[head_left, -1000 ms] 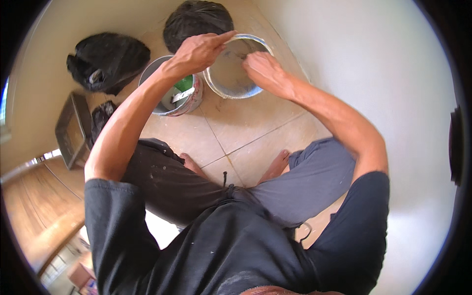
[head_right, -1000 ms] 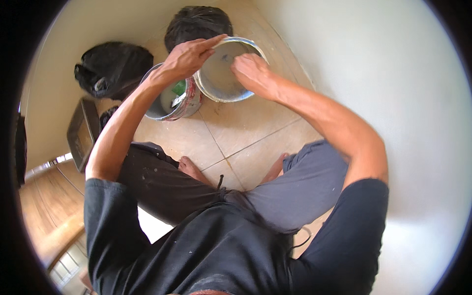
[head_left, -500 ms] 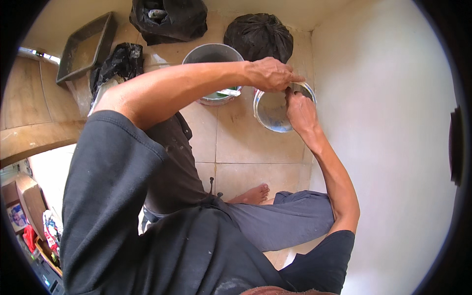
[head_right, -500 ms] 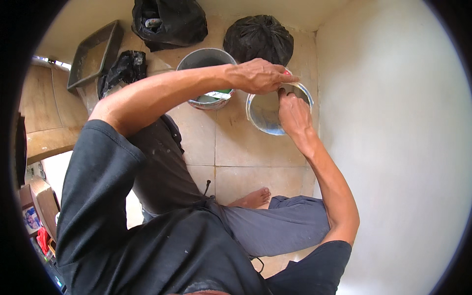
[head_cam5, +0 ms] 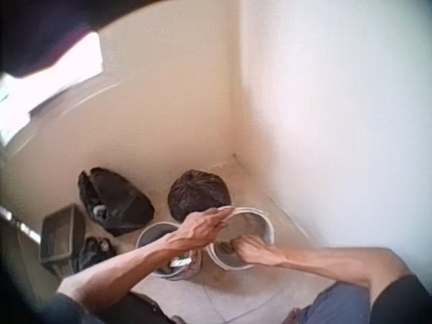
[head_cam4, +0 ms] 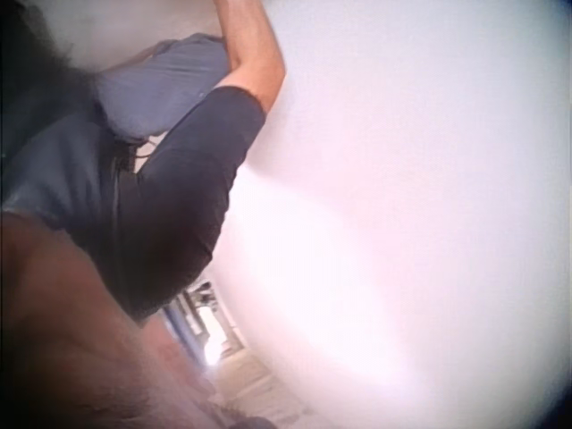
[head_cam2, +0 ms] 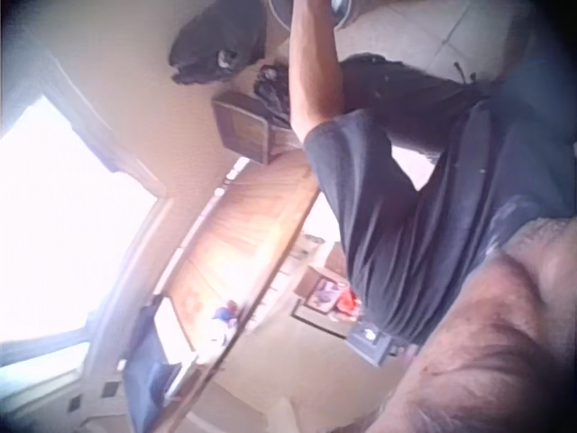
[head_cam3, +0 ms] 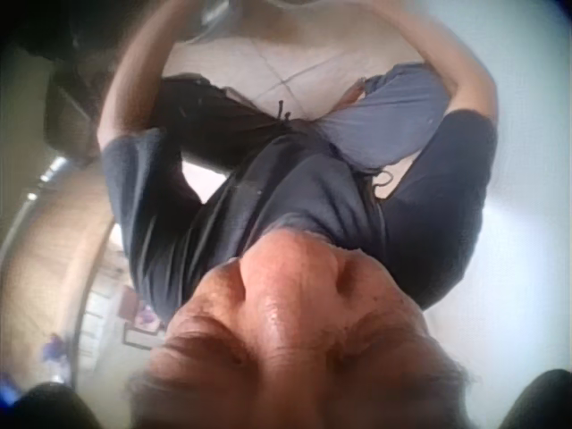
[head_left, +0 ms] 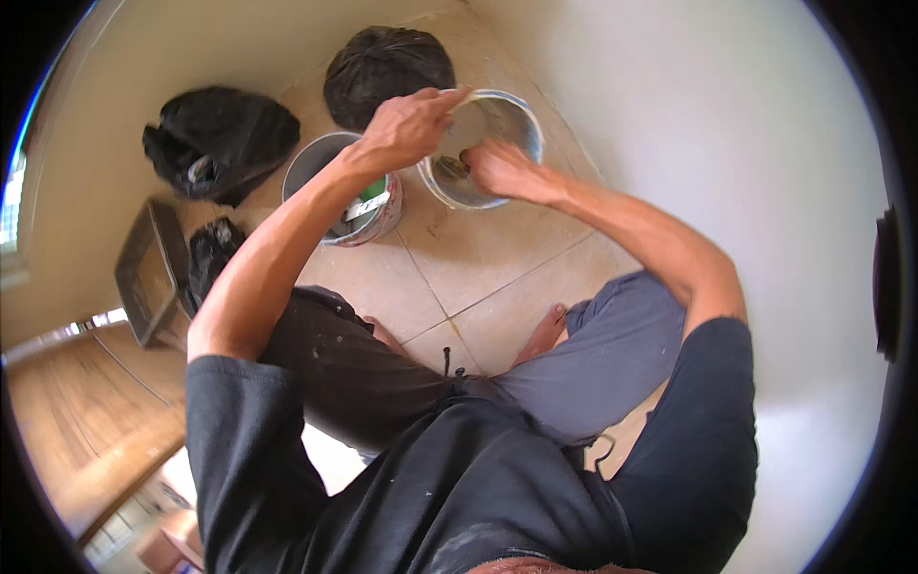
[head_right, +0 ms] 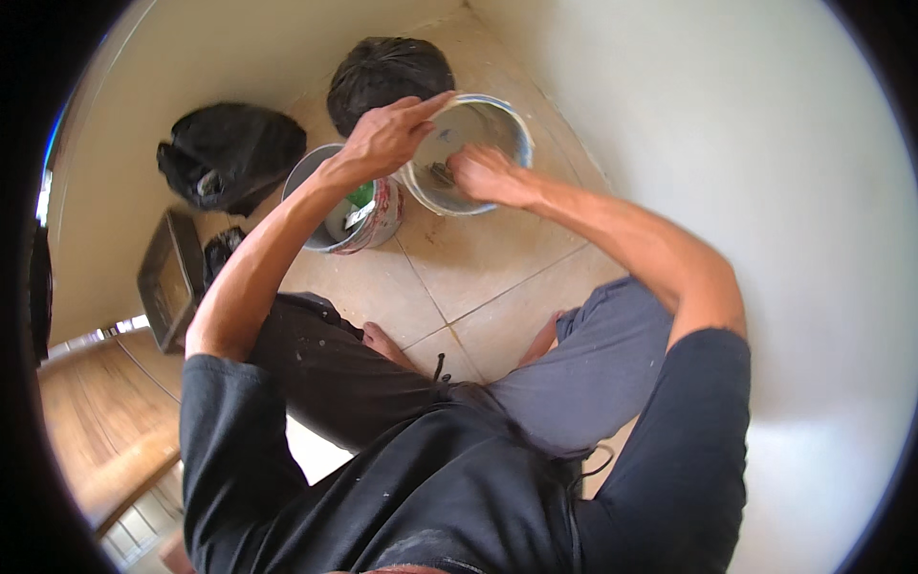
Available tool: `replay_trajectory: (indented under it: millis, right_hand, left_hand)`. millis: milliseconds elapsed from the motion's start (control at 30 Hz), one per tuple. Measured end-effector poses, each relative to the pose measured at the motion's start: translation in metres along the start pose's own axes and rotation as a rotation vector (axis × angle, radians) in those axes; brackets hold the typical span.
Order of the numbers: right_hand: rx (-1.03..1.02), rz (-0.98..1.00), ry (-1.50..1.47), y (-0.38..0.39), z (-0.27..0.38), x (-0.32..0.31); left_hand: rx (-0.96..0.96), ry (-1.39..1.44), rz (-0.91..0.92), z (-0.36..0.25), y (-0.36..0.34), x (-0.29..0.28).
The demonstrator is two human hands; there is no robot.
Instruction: The person sits on the floor and mixes paint inside two buckets by hand, then stirs the mixture in one bucket using a brush.
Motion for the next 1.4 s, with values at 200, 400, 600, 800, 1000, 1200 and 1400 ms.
replay_trajectory:
  millis: [200, 400, 600, 800, 1000, 1200, 1400]
  right_hand:
    - [-0.052, -0.032, -0.002, -0.007, 0.019, -0.031]
    - [-0.162, -0.174, -0.098, -0.004, 0.02, 0.001]
    - [-0.25, -0.081, -0.003, -0.004, 0.006, -0.004]
    - [-0.079, -0.079, 0.025, -0.015, 0.019, -0.03]
    - [0.123, -0.044, -0.065, -0.009, 0.025, 0.007]
    - [0.059, 0.084, -0.016, -0.004, 0.031, -0.005]
    - [-0.047, -0.101, -0.064, -0.005, 0.015, -0.025]
  left_hand:
    - [-0.01, 0.019, 0.068, -0.002, -0.001, -0.003]
    - [0.01, -0.006, 0.079, -0.017, -0.002, -0.011]
    - [0.019, 0.008, 0.102, -0.019, -0.001, -0.014]
    - [-0.033, 0.14, 0.013, -0.014, 0.002, -0.006]
    - [-0.012, 0.12, -0.018, -0.028, 0.006, -0.003]
    - [-0.033, 0.069, -0.017, -0.023, 0.01, -0.007]
    - [-0.081, 0.127, 0.036, -0.025, 0.006, -0.006]
Point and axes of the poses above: each hand's wrist, its own y-axis away from the middle knuckle, its own x-axis out of the palm, z = x × y, the point moved 1 cm from there along -y, towards the middle knuckle, and after that the axes turned 11 degrees about -x, right-handed, at the moved point
